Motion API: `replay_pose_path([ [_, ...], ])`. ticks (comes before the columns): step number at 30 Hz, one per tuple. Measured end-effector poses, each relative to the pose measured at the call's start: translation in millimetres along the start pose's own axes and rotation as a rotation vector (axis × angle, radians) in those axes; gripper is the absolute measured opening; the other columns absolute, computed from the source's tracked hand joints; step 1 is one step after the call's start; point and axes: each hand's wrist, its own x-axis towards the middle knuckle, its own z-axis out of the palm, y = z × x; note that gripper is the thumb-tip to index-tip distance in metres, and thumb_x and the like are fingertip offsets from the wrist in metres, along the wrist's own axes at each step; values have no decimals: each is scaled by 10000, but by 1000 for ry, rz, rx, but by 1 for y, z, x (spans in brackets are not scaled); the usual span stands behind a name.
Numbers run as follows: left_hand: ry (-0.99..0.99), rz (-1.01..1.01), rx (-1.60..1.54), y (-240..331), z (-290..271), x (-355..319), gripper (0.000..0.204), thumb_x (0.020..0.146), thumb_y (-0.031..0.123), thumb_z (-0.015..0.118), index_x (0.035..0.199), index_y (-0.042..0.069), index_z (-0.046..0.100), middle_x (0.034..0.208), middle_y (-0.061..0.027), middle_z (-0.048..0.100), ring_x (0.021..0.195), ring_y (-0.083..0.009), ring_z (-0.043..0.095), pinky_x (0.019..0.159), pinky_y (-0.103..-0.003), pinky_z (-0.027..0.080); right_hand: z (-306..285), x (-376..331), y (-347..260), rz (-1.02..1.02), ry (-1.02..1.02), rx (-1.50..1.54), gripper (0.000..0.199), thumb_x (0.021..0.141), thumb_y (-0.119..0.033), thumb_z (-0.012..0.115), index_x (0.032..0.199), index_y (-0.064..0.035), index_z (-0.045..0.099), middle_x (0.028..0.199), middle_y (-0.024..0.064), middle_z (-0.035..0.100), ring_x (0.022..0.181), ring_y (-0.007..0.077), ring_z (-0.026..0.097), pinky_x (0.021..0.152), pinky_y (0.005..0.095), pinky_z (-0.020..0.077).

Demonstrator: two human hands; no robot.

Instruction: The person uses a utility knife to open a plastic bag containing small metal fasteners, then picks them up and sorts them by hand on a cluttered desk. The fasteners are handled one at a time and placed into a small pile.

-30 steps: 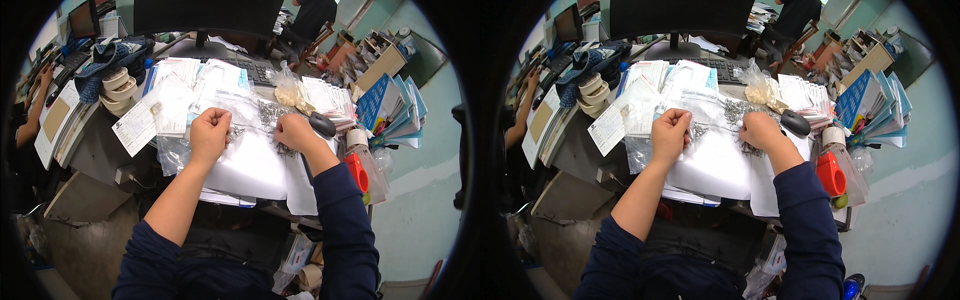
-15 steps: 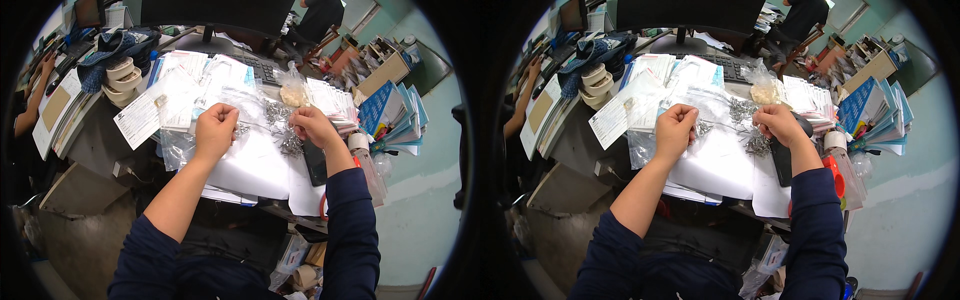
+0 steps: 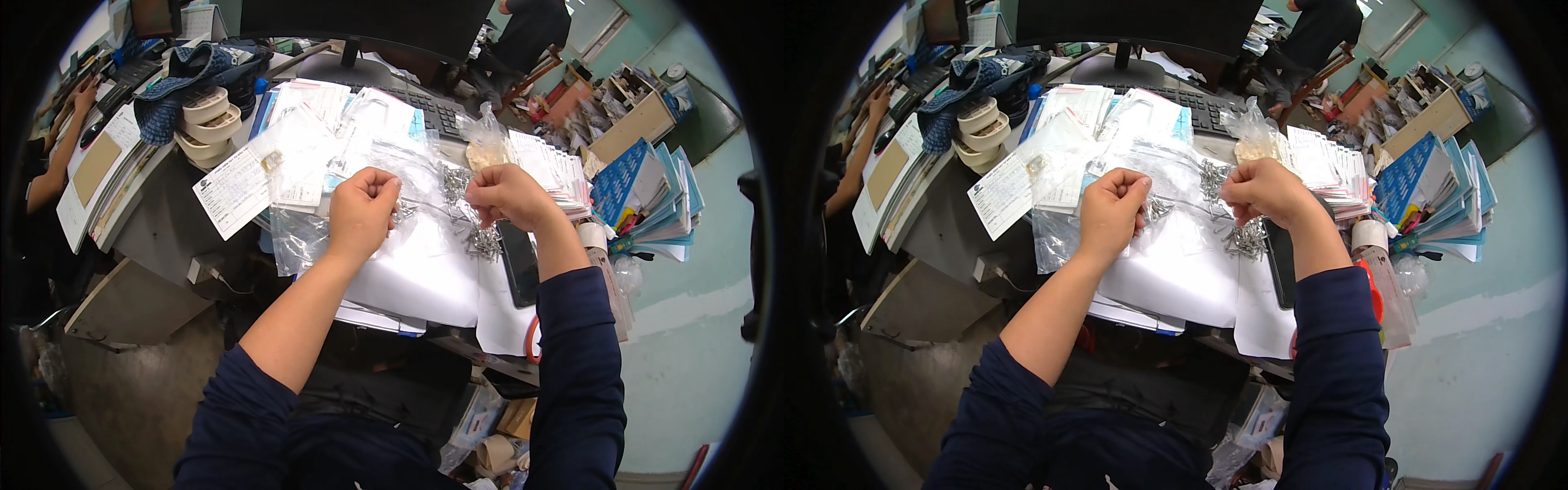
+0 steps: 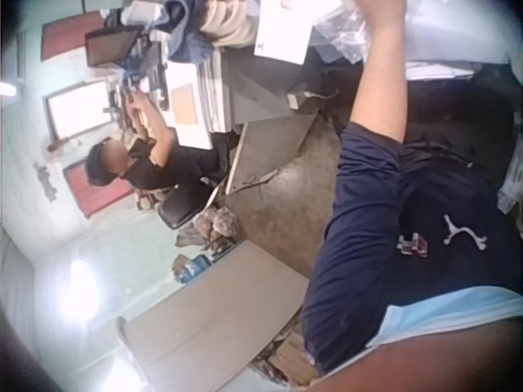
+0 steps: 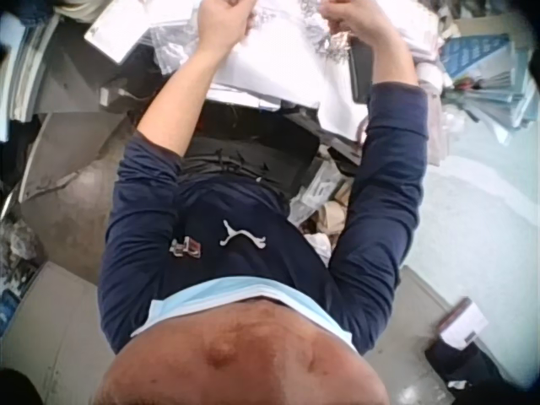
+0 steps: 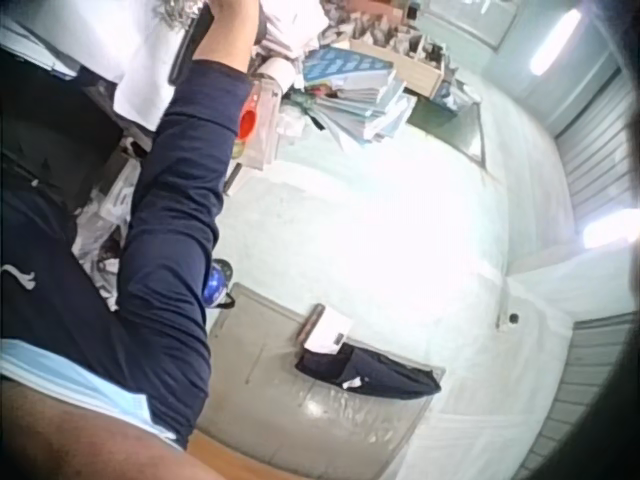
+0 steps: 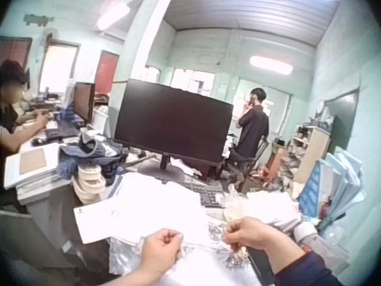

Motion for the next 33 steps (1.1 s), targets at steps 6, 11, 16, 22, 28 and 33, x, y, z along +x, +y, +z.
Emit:
replay_pose_path([
  [6, 9, -6, 4, 0, -2, 0, 146, 904, 137, 627, 872, -6, 638, 615, -23, 602, 444, -59, 503, 397, -224, 391, 46, 14, -25, -194, 55, 52, 219, 850, -127, 689, 945, 69, 671, 782, 98, 673, 582, 159, 628, 569, 295, 562],
  [11, -1, 3, 6, -1, 5, 0, 144, 903, 135, 628, 883, -7, 641, 618, -22, 604, 447, -56, 504, 397, -221, 389, 5, 25, 13, -131, 387, -196, 219, 867, -173, 666, 936, 32, 702, 797, 112, 686, 591, 170, 635, 556, 295, 546],
  [16, 26, -32, 24, 1, 1, -1, 143, 904, 135, 628, 895, -6, 648, 624, -21, 606, 455, -57, 508, 403, -221, 390, 5, 18, 50, -258, 325, -652, 285, 825, -183, 710, 1082, -58, 701, 841, 140, 683, 782, 259, 658, 753, 342, 534],
  [22, 21, -22, 28, 0, 2, 0, 141, 906, 134, 630, 896, -5, 645, 627, -20, 606, 455, -57, 509, 398, -223, 388, 22, 16, 34, -259, 202, -731, 321, 772, -177, 751, 1066, -66, 682, 834, 102, 652, 837, 264, 642, 753, 355, 495],
  [28, 9, -17, 2, 1, 3, 0, 139, 905, 130, 629, 882, -6, 642, 628, -19, 605, 451, -56, 507, 396, -224, 386, 11, 16, 51, -301, 214, -734, 119, 795, -102, 665, 868, -9, 669, 787, 139, 677, 744, 277, 647, 695, 362, 506],
  [33, 16, -7, 23, 0, 0, 0, 137, 904, 128, 627, 879, -5, 642, 636, -19, 608, 450, -55, 507, 397, -222, 390, 2, 8, 45, -79, 191, -450, 87, 800, -55, 609, 822, 21, 645, 715, 122, 654, 616, 199, 649, 575, 341, 508],
])
